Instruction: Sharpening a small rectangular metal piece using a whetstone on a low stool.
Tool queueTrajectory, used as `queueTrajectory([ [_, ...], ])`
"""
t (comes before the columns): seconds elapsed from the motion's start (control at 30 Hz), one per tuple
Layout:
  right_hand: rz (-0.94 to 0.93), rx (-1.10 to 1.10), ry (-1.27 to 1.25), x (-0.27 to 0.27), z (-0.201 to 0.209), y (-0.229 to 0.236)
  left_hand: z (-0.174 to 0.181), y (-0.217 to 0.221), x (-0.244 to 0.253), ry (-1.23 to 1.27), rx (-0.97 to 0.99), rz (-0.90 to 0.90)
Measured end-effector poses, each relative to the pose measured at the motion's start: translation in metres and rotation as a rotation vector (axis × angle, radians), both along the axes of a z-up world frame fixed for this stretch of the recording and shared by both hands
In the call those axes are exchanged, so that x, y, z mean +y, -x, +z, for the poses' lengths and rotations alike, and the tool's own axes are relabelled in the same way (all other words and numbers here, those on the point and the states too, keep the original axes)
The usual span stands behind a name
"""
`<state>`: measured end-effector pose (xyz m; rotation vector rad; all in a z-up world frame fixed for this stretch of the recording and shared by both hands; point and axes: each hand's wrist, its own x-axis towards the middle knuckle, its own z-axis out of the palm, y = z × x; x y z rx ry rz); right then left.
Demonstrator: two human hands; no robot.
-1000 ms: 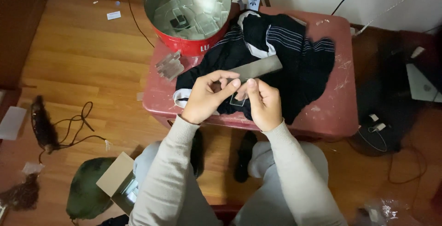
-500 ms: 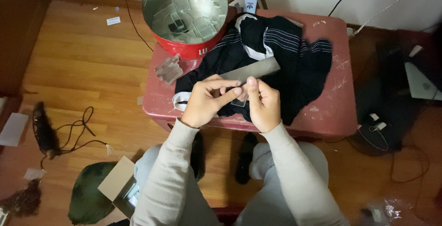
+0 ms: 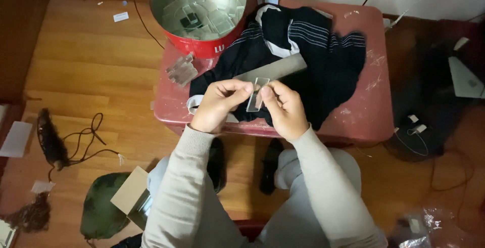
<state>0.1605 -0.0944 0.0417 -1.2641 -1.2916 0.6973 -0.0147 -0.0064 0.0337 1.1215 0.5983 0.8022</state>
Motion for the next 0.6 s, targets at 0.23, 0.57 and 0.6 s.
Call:
queueTrajectory([
  [0.23, 0.135, 0.137, 0.018, 0.003, -0.002, -0.002, -0.016, -0.010, 0.002, 0.069, -0.171, -0.090],
  [0.57, 0.134, 0.214, 0.034, 0.007, -0.010, -0.005, -0.017, -0.006, 0.005, 0.004, -0.133, -0.113],
  [0.6, 0.111, 0.183, 0.035, 0.008, -0.010, -0.005, -0.019, -0.006, 0.007, -0.007, -0.130, -0.110],
])
